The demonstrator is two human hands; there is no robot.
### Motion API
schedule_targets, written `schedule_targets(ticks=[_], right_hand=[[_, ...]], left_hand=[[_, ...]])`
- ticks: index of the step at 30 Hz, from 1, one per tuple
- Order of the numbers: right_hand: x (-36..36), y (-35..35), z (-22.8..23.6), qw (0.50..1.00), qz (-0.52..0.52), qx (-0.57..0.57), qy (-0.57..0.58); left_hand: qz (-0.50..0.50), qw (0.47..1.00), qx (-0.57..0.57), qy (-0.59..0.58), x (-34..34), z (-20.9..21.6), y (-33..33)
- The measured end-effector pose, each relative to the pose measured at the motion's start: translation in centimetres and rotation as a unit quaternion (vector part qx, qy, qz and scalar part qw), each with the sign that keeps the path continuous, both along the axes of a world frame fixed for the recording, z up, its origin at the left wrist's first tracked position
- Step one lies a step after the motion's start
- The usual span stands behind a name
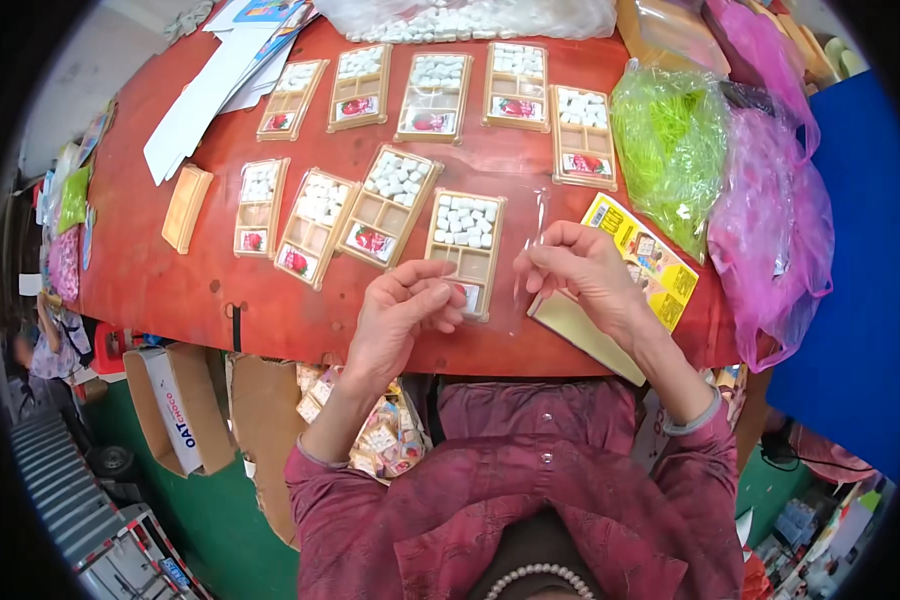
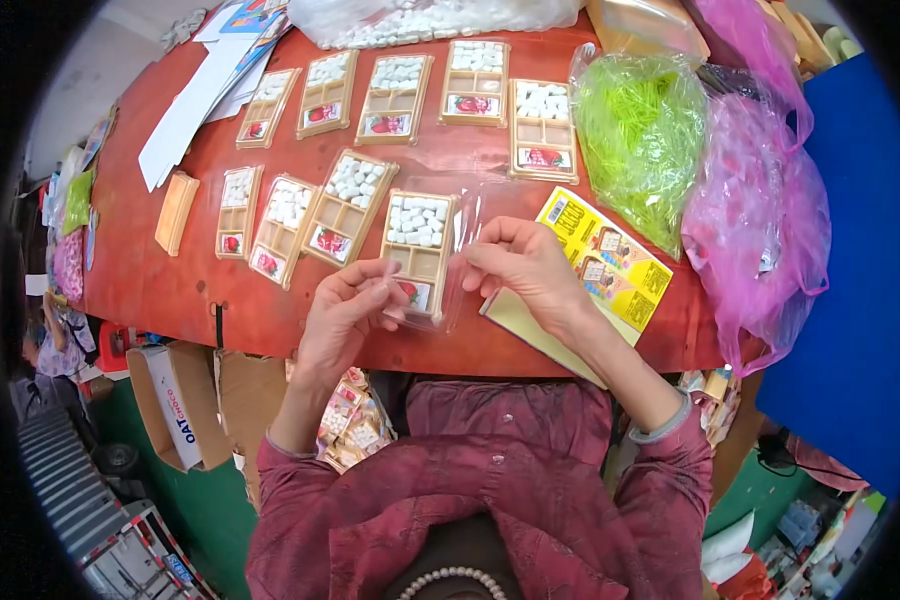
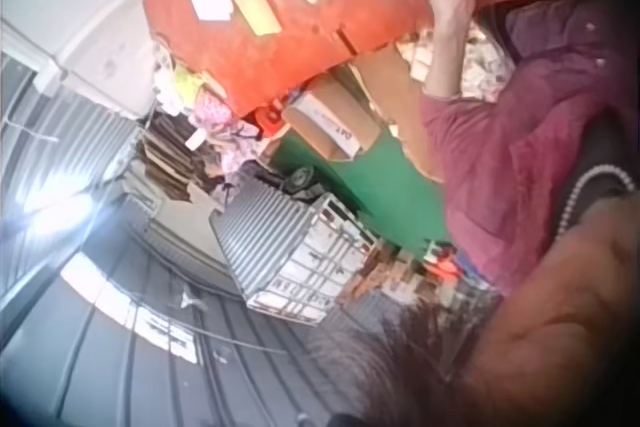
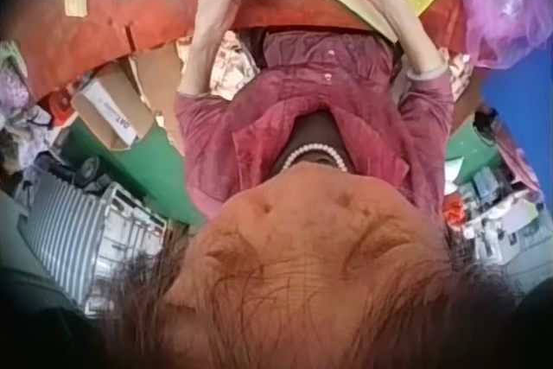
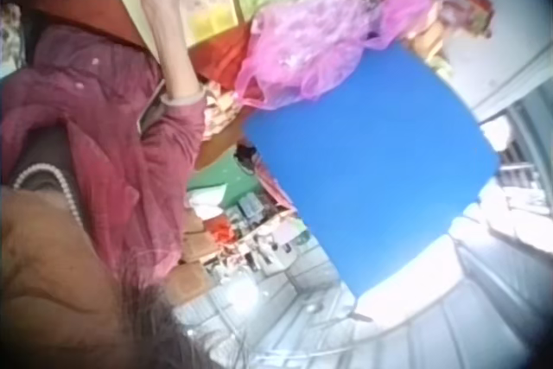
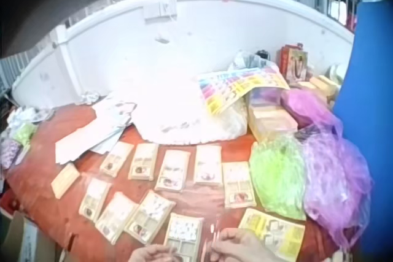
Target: Applying stickers and labels to small plastic toy trays containing white blocks.
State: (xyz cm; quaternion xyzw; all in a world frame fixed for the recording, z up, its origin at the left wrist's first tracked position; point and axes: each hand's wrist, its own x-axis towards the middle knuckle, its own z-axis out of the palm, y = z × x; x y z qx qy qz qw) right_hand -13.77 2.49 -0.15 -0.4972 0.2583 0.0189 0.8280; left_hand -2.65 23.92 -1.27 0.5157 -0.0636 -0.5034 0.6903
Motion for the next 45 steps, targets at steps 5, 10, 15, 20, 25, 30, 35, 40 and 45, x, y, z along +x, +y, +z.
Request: schedule_targets(ticks=[5, 10, 15, 20, 25, 30, 35, 40, 45], right_hand=[[1.2, 1.1, -0.9, 0.991, 0.045, -0.120, 0.033], [2.5, 2.9, -1.4, 0.981, 0.018, -0.182, 0.063], [2.5, 3.8, -3.0, 0.942, -0.005, -0.335, 0.016], [2.6, 3.7, -3.6, 0.909, 0.014, -0.415, 0.032], [2.6, 3.8, -3.6, 0.884, 0.011, -0.467, 0.019], [2.7, 4.1, -3.4, 0.823, 0.053, -0.565, 0.037], [2.5, 4.7, -2.0, 0.786, 0.091, -0.607, 0.080], [3.3, 4.4, -3.3, 0.634, 0.073, -0.768, -0.065], [3.0, 4.8, -3.9, 0.663, 0.155, -0.727, -0.092]], left_hand=[[0.087, 0.980, 0.093, -0.152, -1.5, -0.4, 0.5], [0.092, 0.955, 0.148, -0.240, -2.2, -0.8, 0.7], [0.127, 0.887, 0.178, -0.406, -1.9, -1.6, 0.0], [0.066, 0.789, 0.252, -0.557, -1.5, -1.5, -0.4], [0.036, 0.742, 0.289, -0.604, -1.8, -0.9, -0.7], [0.039, 0.694, 0.294, -0.656, -2.0, -1.6, -0.6], [0.023, 0.623, 0.252, -0.741, -2.0, -1.6, -1.3], [-0.071, 0.653, 0.188, -0.731, -2.1, -3.6, -1.8], [-0.161, 0.645, 0.213, -0.716, -2.5, -3.5, -1.7]])
